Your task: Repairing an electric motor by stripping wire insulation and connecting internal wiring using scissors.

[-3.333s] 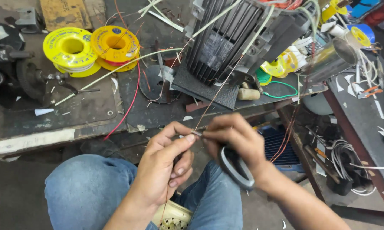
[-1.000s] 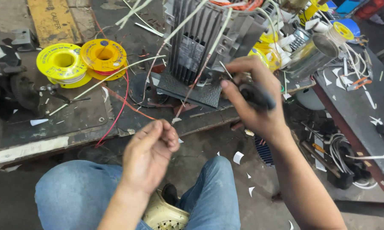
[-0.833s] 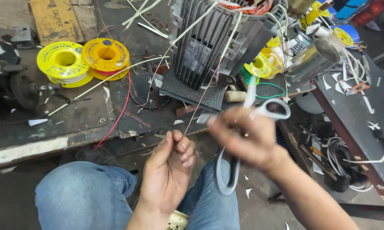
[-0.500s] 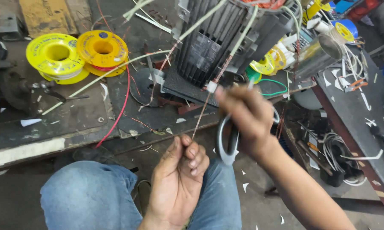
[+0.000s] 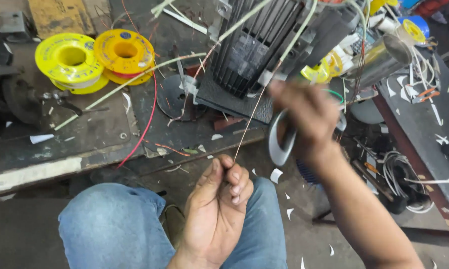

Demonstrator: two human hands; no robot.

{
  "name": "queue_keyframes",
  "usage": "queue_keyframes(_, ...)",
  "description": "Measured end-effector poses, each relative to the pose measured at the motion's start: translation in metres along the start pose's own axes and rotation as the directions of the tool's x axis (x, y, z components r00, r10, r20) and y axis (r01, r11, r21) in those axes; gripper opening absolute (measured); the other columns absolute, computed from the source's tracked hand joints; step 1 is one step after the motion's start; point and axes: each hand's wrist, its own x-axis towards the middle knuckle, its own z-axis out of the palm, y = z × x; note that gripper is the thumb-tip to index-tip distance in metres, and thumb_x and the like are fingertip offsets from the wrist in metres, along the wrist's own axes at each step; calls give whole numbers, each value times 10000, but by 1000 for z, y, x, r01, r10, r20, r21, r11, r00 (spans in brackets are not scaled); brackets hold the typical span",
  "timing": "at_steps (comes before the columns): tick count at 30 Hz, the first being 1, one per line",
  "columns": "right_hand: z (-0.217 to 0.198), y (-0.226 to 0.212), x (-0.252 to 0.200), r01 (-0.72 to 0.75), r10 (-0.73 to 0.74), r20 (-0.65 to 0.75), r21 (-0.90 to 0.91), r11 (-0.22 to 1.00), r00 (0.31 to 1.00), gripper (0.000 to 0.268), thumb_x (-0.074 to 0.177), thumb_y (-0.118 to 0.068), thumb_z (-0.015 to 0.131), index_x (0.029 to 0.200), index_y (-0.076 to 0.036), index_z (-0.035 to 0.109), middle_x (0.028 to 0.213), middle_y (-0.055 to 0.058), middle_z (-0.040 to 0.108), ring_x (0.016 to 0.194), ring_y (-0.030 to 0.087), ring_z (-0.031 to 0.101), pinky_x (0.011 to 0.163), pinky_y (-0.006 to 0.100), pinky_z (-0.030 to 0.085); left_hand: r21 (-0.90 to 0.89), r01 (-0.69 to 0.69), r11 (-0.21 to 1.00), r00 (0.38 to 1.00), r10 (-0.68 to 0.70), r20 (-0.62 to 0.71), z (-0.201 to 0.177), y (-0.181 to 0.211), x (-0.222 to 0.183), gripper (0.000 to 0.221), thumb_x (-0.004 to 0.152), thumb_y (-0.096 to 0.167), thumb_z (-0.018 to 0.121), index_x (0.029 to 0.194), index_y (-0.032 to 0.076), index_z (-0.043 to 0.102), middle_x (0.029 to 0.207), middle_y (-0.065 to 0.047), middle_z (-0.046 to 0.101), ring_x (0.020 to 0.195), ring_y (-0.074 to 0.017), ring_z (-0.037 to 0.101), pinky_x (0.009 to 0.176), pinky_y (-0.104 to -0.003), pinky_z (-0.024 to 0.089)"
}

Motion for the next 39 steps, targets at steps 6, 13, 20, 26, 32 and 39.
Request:
queue_keyframes(6, -11, -37, 15, 20, -34, 74, 182, 983, 997, 194, 1110, 15, 639, 1226, 149, 718, 1049, 253, 636, 844, 374, 692, 732, 449, 571, 23, -46, 999, 998, 47, -39, -3, 5, 0, 148, 1115, 113, 560, 1075, -20, 608, 869, -106, 553, 758, -165, 487, 643, -243, 444)
queue_keyframes(13, -17, -29, 32, -337, 342, 4, 184, 923, 940, 35, 1111, 60, 754, 1145, 61, 746, 1076, 196, 629, 929, 306, 649, 832, 407, 503, 59, -44, 997, 998, 46, -36, -5, 3, -3, 173, 1125, 118, 556, 1089, -39, 621, 871, -126, 562, 753, -181, 479, 654, -261, 410)
queue_keyframes(20, -22, -62, 4, -375, 315, 210, 388, 842, 925, 102, 1036, -57, 741, 1137, -47, 752, 1020, 128, 685, 868, 247, 682, 808, 340, 546, 160, -75, 984, 996, 82, -39, -15, 8, -2, 223, 1125, 155, 568, 1179, -35, 671, 726, -54, 514, 646, -130, 440, 560, -248, 347)
queue_keyframes(26, -18, -75, -1, -412, 390, 135, 345, 843, 911, 134, 1060, -20, 740, 1194, -30, 738, 1054, 143, 673, 903, 249, 668, 839, 350, 542, 213, -86, 973, 996, 89, -3, -23, 11, -1, 226, 1128, 148, 568, 1186, -40, 679, 727, -51, 512, 655, -129, 434, 565, -245, 347)
queue_keyframes(32, -17, -42, -12, -496, 458, 213, 535, 684, 863, 120, 1041, -101, 701, 1155, -136, 697, 1125, 77, 672, 744, 148, 652, 664, 251, 538, 607, -167, 777, 952, 287, -105, -5, 11, -5, 217, 1072, 141, 646, 1140, -50, 724, 897, -149, 680, 783, -201, 596, 631, -306, 454)
queue_keyframes(39, 8, -24, 27, -436, 657, 482, 864, -250, 579, 625, 1056, -119, 692, 1630, -61, 454, 1244, 256, 752, 656, 143, 615, 534, 237, 511, 719, -134, 682, 972, 231, -38, 47, 11, -18, 226, 1069, 98, 628, 1074, -96, 744, 801, -175, 699, 749, -213, 631, 646, -345, 476)
